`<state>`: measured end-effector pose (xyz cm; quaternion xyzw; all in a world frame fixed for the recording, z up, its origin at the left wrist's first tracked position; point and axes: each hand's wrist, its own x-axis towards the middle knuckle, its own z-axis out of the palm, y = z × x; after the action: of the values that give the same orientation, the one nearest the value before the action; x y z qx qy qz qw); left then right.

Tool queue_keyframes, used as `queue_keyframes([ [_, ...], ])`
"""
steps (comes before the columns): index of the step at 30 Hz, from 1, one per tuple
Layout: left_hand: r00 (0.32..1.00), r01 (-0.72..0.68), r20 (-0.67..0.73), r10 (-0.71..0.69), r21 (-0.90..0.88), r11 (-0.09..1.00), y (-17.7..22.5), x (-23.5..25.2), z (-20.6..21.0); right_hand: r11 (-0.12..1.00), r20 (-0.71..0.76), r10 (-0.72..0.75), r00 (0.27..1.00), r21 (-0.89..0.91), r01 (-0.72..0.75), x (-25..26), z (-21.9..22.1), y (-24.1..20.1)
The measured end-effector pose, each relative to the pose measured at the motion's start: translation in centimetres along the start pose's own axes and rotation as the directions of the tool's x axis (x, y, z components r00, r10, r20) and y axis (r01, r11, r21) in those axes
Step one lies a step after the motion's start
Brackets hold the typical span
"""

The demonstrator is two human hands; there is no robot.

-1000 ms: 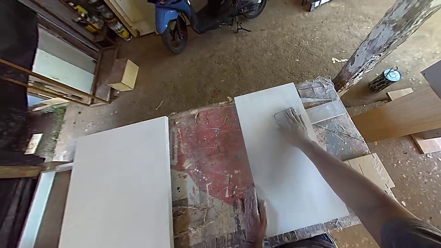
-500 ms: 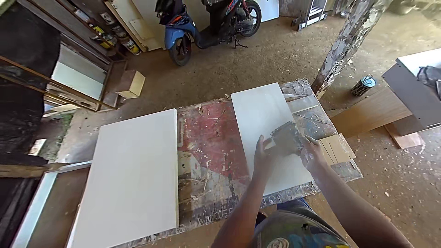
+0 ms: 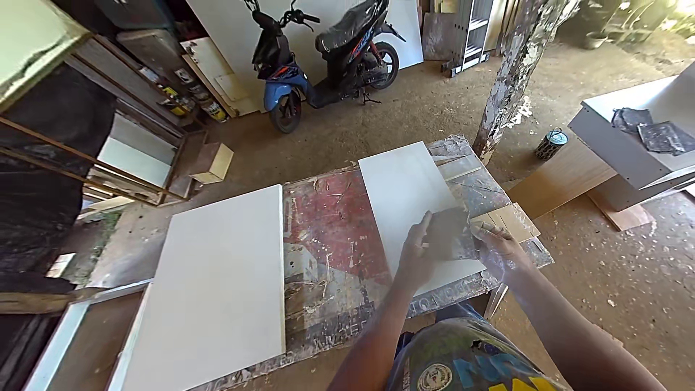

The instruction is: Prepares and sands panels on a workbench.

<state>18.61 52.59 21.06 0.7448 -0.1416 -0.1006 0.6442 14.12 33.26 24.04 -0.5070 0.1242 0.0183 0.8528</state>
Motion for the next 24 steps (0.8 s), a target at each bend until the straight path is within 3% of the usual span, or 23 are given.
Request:
queue_keyframes([
  [4,0.999,-0.039,0.03,0.032,0.284,0.958,0.8,-0.7,0.1,0.996,0.013,-0.029,0.999,0.079,0.028,-1.0,1.0,0.8],
  [7,0.997,-0.072,0.02,0.071,0.467,0.881,1.7,-1.1,-0.9,0.989,-0.095,0.011,0.995,0.145,0.003,-1.1,1.8,0.4],
  [10,0.972,-0.176,-0.026,0.234,0.583,0.794,1.8,-1.9,-0.9,0.984,-0.215,0.095,0.972,0.167,-0.059,-0.9,2.3,0.3],
  [12,0.907,-0.304,-0.047,0.419,0.617,0.726,1.6,-2.5,-0.7,0.986,-0.264,0.1,0.959,0.153,-0.06,-0.5,2.4,0.8],
  [14,0.8,-0.468,0.0,0.601,0.626,0.624,1.7,-3.2,-0.9,0.987,-0.319,0.107,0.942,0.146,-0.063,-0.1,2.4,1.0],
  [17,0.66,-0.668,0.137,0.738,0.556,0.494,1.5,-4.3,-1.4,0.981,-0.393,0.127,0.911,0.186,-0.057,0.4,2.2,0.8],
  [19,0.63,-0.736,0.156,0.761,0.432,0.521,0.8,-4.7,-1.7,0.976,-0.379,0.126,0.917,0.213,-0.046,0.3,2.2,0.6],
  [20,0.645,-0.733,0.117,0.755,0.374,0.568,0.5,-4.9,-1.7,0.976,-0.357,0.117,0.927,0.216,-0.04,0.2,2.4,0.6],
  [24,0.845,-0.508,-0.114,0.522,0.132,0.851,2.1,-4.9,-1.7,0.996,-0.219,-0.008,0.976,0.087,0.028,-0.5,2.6,0.6],
])
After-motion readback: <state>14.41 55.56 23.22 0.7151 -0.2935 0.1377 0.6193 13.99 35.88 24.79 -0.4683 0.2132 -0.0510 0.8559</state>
